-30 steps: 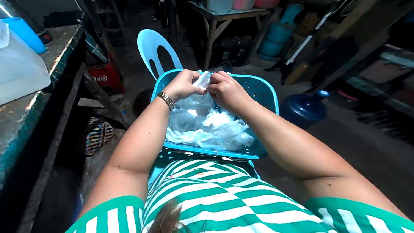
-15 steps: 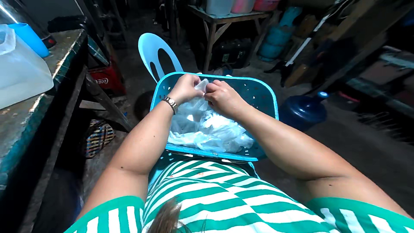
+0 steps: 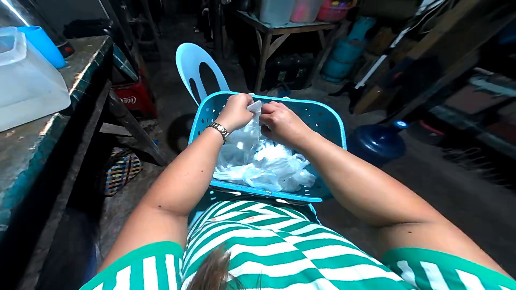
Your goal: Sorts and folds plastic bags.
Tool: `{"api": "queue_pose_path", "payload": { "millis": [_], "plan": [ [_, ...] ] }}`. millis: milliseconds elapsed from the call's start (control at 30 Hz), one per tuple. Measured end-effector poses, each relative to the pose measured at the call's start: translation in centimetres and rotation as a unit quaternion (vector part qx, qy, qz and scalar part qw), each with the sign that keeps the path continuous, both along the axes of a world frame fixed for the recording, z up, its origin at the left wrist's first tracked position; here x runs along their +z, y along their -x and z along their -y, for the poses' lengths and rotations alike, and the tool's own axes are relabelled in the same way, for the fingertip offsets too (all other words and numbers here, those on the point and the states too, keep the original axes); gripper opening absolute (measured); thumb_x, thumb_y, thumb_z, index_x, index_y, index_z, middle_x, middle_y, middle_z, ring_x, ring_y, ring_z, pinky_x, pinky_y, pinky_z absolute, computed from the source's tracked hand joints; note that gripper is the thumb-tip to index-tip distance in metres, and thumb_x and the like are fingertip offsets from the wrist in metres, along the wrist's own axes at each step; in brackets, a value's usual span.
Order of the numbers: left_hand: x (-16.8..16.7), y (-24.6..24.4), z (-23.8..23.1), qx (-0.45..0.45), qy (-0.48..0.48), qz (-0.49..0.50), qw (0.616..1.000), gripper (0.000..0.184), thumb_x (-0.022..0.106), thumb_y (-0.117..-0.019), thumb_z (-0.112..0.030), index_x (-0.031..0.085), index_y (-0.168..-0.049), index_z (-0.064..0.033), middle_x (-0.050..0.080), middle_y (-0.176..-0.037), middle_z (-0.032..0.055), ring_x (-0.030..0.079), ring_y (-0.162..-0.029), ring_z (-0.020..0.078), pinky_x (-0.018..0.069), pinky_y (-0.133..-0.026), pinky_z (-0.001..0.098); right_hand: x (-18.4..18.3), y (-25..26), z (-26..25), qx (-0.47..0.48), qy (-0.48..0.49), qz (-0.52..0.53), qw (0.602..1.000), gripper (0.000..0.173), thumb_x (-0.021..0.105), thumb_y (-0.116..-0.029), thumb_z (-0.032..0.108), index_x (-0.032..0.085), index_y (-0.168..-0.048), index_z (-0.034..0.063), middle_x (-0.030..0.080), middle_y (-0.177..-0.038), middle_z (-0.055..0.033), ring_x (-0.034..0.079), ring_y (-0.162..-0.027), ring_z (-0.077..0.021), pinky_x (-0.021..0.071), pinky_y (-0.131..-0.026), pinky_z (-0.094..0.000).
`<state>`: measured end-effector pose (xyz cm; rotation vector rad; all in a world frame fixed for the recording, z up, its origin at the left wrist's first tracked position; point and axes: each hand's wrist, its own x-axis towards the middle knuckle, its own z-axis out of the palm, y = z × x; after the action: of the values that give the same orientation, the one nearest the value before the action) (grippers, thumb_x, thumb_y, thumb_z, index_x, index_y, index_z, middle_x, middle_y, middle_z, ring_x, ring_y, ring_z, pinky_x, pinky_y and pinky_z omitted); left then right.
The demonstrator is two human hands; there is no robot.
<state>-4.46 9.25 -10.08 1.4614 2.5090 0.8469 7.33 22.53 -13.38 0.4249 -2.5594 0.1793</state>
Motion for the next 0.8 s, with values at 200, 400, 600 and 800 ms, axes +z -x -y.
{"api": "queue_pose_path", "payload": {
  "millis": [200,400,600,800],
  "plan": [
    [-0.6,0.5,0.1,0.002,-0.027,0.301,0.953,0.024,0.06,-0.1021,-0.018,0.064,-0.115,0.0024,0.066,-0.099,0.0109,0.062,-0.086,0.014,0.0526,-0.082,0.0356,0.3,-0.1,0.2,-0.009,-0.011,-0.058,0.998,0.009,0.066,-0.0863,-0.007,0.074,-0.089,-0.0048,0.066,-0.09,-0.021,0.065,-0.092,-0.0394,0.0541,-0.082,-0.0498],
    [-0.4,0.8,-0.2,-0.016,0.098,0.128,0.987,0.017,0.07,-0.095,-0.01,0.069,-0.101,0.0053,0.067,-0.092,0.0153,0.062,-0.082,0.0217,0.0508,-0.08,0.0434,-0.4,0.1,0.8,-0.033,-0.046,0.037,0.998,0.012,0.066,-0.0868,-0.006,0.076,-0.093,-0.0027,0.067,-0.096,-0.0209,0.064,-0.098,-0.0406,0.0511,-0.083,-0.053],
    [-1.7,-0.5,-1.0,-0.014,0.106,0.0,0.994,0.01,0.065,-0.0905,-0.002,0.07,-0.092,0.0072,0.067,-0.09,0.0221,0.065,-0.09,0.0356,0.0499,-0.082,0.0545,-2.4,1.0,0.5,-0.019,-0.027,0.066,0.997,0.006,0.066,-0.0845,-0.005,0.072,-0.082,-0.0058,0.067,-0.091,-0.0213,0.065,-0.096,-0.0417,0.0516,-0.081,-0.0556],
    [-2.1,-0.5,-1.8,0.024,0.112,-0.026,0.993,0.014,0.065,-0.0913,-0.006,0.067,-0.091,0.0077,0.067,-0.096,0.0248,0.066,-0.099,0.0406,0.0512,-0.084,0.0589,-2.5,1.2,-0.1,0.002,0.018,0.047,0.999,0.011,0.062,-0.0839,-0.005,0.07,-0.077,-0.0058,0.067,-0.086,-0.0202,0.066,-0.09,-0.0405,0.0526,-0.078,-0.0538]
  ]
}}
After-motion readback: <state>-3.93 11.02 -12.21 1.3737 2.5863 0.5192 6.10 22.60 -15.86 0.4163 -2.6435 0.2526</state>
